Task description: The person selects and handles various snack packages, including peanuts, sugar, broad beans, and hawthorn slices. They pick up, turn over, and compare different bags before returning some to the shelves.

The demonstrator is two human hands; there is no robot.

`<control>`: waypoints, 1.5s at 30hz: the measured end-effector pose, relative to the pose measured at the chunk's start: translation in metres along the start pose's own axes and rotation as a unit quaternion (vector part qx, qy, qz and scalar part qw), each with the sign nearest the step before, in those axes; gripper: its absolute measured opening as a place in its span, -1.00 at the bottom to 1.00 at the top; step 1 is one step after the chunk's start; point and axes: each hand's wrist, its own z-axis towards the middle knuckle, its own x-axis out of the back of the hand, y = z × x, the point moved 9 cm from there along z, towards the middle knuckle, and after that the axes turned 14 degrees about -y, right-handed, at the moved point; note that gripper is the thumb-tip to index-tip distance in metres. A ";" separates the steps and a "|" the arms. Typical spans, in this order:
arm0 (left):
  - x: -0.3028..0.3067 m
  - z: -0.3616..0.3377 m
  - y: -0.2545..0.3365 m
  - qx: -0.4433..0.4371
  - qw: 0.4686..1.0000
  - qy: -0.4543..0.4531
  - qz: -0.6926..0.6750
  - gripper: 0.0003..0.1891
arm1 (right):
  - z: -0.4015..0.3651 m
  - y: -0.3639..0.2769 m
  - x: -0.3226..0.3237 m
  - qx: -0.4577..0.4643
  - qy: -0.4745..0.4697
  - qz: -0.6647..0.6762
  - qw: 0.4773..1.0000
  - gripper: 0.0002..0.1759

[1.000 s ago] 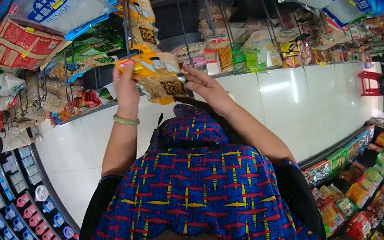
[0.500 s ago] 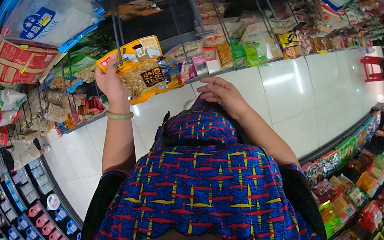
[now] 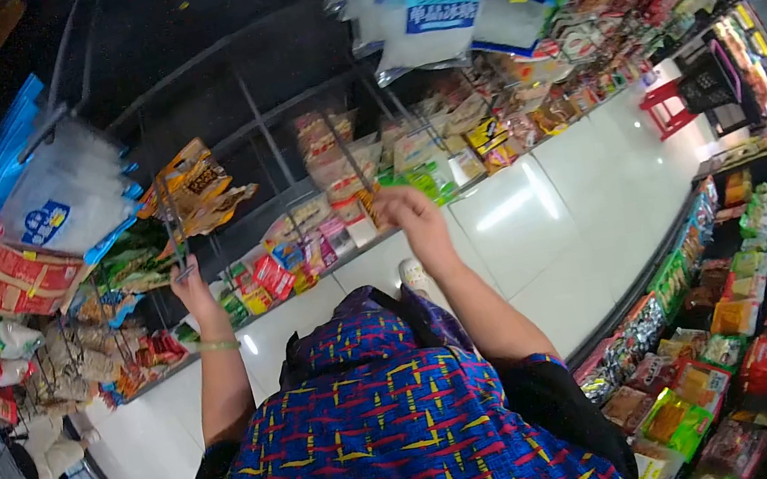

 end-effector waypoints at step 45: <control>-0.201 -0.116 0.328 -0.251 0.961 -0.014 -0.118 -0.75 | 0.122 -0.255 0.078 0.364 -0.036 -0.163 0.916 -0.37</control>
